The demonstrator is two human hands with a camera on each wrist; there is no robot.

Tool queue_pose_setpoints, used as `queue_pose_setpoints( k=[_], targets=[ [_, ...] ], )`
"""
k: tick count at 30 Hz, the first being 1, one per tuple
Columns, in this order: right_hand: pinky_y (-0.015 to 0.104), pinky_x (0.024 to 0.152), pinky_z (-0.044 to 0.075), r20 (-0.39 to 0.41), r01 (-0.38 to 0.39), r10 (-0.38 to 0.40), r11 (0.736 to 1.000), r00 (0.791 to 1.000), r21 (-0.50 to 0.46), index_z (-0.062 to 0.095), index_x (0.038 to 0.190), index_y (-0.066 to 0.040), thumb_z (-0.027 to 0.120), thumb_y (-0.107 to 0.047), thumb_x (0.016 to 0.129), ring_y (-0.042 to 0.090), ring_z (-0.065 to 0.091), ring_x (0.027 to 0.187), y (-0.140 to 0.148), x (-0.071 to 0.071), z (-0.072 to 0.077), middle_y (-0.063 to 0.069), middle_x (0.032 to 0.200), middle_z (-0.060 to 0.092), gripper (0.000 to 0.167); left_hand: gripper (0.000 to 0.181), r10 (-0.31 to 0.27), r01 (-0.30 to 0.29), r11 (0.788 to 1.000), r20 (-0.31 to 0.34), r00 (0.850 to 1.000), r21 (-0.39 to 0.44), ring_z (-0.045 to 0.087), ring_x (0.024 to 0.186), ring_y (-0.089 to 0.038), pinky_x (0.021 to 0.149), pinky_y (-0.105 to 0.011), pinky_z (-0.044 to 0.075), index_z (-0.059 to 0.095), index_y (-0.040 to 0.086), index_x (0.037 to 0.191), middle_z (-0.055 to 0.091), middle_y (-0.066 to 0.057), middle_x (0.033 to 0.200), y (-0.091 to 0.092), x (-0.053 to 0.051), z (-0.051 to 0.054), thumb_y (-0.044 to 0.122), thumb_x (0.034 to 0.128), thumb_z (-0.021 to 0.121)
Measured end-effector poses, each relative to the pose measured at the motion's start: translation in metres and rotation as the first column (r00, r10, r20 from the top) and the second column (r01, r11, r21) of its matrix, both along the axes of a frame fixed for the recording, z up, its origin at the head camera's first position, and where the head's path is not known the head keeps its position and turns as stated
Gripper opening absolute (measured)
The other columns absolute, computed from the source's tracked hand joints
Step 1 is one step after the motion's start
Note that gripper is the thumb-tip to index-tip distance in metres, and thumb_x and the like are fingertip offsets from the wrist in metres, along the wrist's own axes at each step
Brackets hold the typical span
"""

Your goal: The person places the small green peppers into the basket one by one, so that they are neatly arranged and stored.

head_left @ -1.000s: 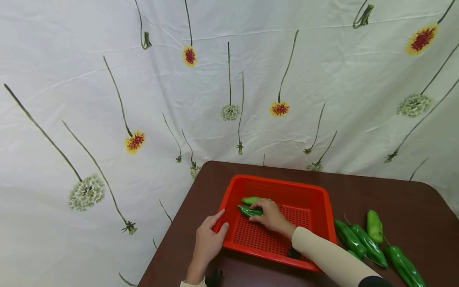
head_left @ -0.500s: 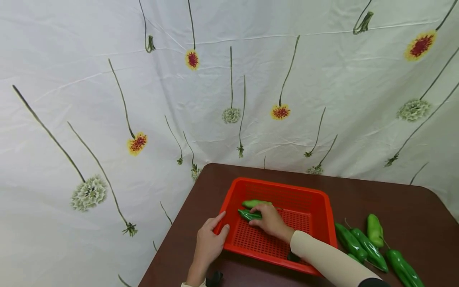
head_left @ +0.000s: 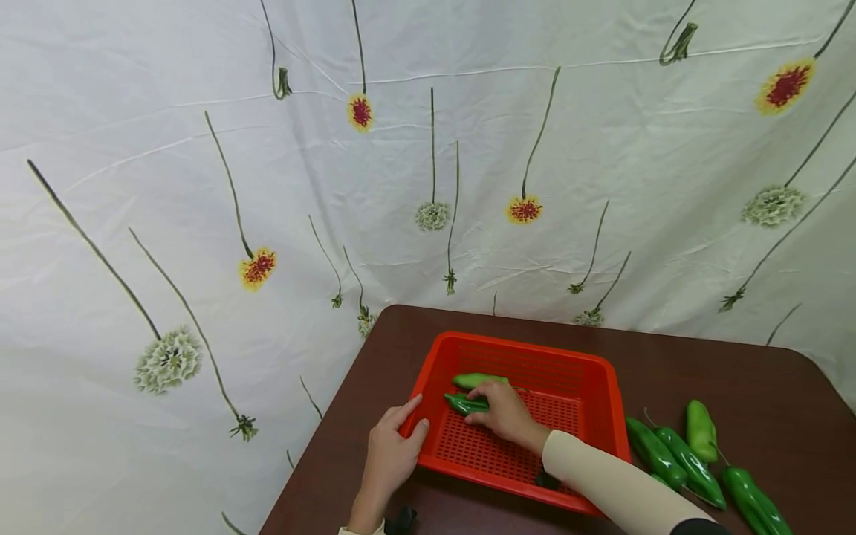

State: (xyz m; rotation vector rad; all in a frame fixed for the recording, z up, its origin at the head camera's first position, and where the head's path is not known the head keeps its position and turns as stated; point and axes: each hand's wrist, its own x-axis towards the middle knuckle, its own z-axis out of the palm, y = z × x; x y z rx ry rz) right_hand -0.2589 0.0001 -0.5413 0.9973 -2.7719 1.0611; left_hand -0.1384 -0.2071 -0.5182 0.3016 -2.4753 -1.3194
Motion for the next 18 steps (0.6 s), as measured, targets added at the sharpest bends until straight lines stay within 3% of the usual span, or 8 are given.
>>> queue_pose_setpoints(
  k=[18],
  targets=[
    [0.047,0.092,0.052,-0.008,0.005,-0.004,0.999,1.0,0.043,0.078,0.103,-0.015,0.09,-0.031,0.072,0.026,0.066,0.105,0.0013,0.0013,0.0046,0.005,0.109,0.073,0.037,0.043,0.011,-0.011,1.0,0.002,1.0,-0.028,0.064,0.092,-0.011,0.076,-0.026,0.052,0.068,0.028,0.132,0.07,0.002,0.11,0.0004,-0.0002,0.0013,0.022,0.0896,0.075]
  ],
)
